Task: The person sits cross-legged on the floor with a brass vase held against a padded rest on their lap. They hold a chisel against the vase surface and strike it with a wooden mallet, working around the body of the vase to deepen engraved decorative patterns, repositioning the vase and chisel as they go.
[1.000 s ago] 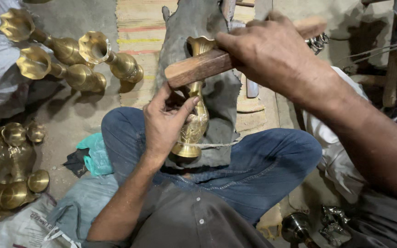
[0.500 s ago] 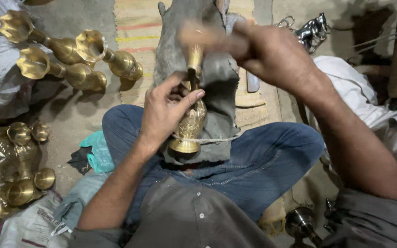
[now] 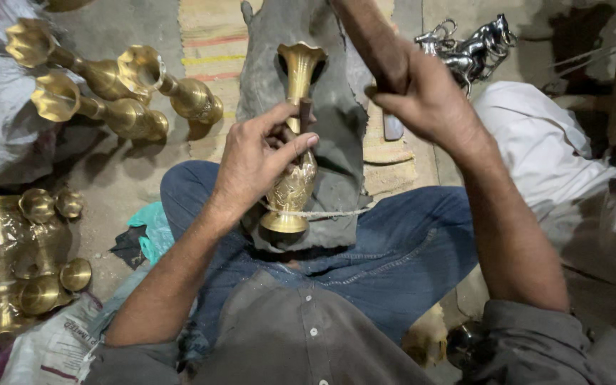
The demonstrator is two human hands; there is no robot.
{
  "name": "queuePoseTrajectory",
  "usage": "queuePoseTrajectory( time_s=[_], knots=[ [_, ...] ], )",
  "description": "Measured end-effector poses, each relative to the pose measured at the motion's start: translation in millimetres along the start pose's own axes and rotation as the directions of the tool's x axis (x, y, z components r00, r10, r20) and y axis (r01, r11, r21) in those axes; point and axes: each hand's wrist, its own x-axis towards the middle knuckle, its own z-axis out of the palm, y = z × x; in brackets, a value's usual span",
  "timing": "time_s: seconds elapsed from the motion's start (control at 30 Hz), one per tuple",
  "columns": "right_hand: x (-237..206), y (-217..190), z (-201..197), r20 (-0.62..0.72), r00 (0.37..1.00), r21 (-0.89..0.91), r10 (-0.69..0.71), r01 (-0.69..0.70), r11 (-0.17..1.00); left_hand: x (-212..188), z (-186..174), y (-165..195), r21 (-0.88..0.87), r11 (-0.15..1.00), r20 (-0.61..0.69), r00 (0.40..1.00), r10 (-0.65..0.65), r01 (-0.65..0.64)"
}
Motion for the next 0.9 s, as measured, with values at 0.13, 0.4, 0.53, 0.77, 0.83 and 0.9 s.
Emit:
queuePoseTrajectory(
  time_s=[0.13, 0.4, 0.53, 0.77, 0.83, 0.9],
  knots=[
    [-4.8, 2.1, 5.6, -0.019, 0.997, -0.13, -0.071, 0.068, 0.989, 0.7, 1.1, 0.0, 0.055, 0.998, -0.003, 1.0, 0.021, -0.021],
    [-9.8, 2.9, 7.0, -0.077, 0.993, 0.173, -0.087, 0.099, 0.98, 3.7, 2.5, 2.8, 0.111, 0.993, 0.024, 0.999, 0.029, -0.032],
    [-9.0, 5.8, 5.9, 0.038, 0.993, -0.187, -0.108, 0.113, 0.976, 3.5, 1.6, 7.3, 0.155, 0.985, 0.033, 0.997, 0.075, -0.08],
    [-14.6, 4.8, 1.6, 0.031, 0.997, -0.037, -0.073, 0.074, 0.997, 4.2, 5.2, 6.8, 0.191, 0.976, 0.044, 0.995, 0.093, -0.1],
    [-16.8, 4.4, 1.2, -0.045, 0.999, 0.192, 0.012, -0.003, 0.981, 3.9, 7.8, 4.9, 0.222, 0.969, 0.061, 0.993, 0.102, -0.113],
    [-18.7, 4.9, 1.9, 0.018, 1.0, -0.012, -0.005, 0.005, 1.0, 2.9, 8.2, 3.5, 0.248, 0.96, 0.054, 0.991, 0.122, -0.132]
  ],
)
